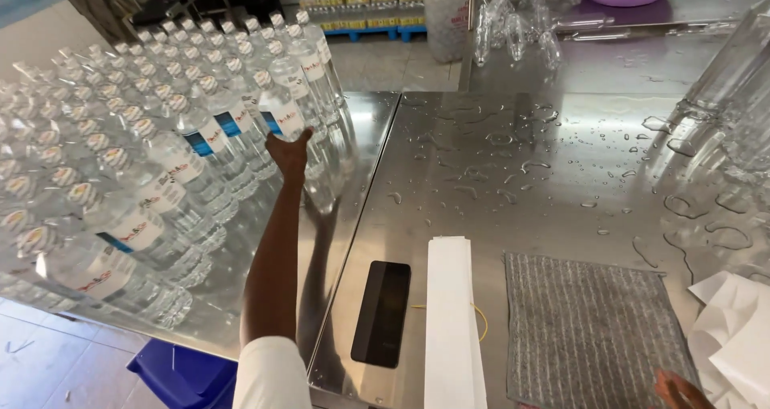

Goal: Manually peeling adhesive labels and applying them to plastic water bottles on a production line table.

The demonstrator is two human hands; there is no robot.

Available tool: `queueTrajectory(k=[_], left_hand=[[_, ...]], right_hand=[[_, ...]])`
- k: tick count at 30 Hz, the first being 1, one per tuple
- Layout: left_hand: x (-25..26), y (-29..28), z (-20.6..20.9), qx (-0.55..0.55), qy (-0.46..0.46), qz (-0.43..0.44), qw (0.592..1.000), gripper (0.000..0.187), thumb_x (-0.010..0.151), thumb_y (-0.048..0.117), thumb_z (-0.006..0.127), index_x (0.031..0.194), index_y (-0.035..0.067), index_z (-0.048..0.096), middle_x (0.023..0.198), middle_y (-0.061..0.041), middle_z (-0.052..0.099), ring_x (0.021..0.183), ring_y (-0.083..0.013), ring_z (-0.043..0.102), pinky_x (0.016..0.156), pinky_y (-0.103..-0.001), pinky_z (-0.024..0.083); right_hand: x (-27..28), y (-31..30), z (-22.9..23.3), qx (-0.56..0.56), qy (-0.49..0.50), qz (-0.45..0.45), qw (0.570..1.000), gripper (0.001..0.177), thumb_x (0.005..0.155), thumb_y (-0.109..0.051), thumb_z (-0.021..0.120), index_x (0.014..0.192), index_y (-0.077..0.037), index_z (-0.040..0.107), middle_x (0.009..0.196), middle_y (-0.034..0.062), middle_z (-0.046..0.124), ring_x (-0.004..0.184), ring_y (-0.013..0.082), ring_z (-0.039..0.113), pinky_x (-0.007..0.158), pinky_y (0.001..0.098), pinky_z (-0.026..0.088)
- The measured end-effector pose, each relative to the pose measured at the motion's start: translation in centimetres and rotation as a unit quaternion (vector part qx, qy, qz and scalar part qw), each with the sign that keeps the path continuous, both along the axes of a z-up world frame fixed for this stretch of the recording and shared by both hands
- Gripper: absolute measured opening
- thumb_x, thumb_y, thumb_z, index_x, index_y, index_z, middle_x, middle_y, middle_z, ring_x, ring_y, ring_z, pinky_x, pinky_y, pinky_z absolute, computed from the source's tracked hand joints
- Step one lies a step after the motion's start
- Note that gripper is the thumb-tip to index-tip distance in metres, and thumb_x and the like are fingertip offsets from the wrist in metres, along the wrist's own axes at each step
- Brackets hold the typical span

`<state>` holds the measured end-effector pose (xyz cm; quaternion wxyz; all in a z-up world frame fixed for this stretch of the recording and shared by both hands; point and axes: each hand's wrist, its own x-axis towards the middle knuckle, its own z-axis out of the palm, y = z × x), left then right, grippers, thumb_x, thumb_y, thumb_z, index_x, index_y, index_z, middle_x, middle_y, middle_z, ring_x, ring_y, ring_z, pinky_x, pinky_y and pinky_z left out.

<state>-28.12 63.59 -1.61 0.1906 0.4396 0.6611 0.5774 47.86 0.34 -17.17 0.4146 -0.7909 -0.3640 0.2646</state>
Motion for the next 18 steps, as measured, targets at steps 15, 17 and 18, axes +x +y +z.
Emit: queueTrajectory(k=[15,17,18], left_hand=[[-1.2,-0.6,-5.0,-0.01,0.149,-0.043,0.988,0.087,0.1,0.034,0.088,0.158,-0.001,0.034,0.144,-0.022,0.033,0.112,-0.0503,0.066,0.081,-0.062,0.059],[-0.9,-1.1,-3.8,-0.04,0.092,-0.034,0.994,0.085,0.099,0.031,0.087,0.159,0.002,0.035,0.152,-0.023,0.036,0.132,-0.0539,0.057,0.096,-0.065,0.054],[-0.7,-0.8,-3.6,-0.041,0.091,-0.035,0.994,0.085,0.099,0.031,0.087,0.159,0.002,0.035,0.152,-0.023,0.036,0.132,-0.0539,0.057,0.096,-0.065,0.054]], right_hand=[[-10.1,-3.1,-6.9,0.225,-0.582,0.211,0.752,0.071,0.086,-0.029,0.08,0.153,-0.01,0.061,0.155,-0.0012,0.063,0.143,0.0214,0.061,0.121,0.0445,0.057],[-9.4,-3.6,-7.5,0.195,-0.644,0.246,0.698,0.074,0.105,-0.057,0.042,0.159,-0.009,0.056,0.171,0.0002,0.048,0.166,0.0309,0.036,0.134,0.0519,0.038],[-9.6,-3.7,-8.0,0.193,-0.644,0.246,0.698,0.074,0.105,-0.057,0.042,0.159,-0.009,0.056,0.171,0.0002,0.048,0.166,0.0309,0.036,0.134,0.0519,0.038]])
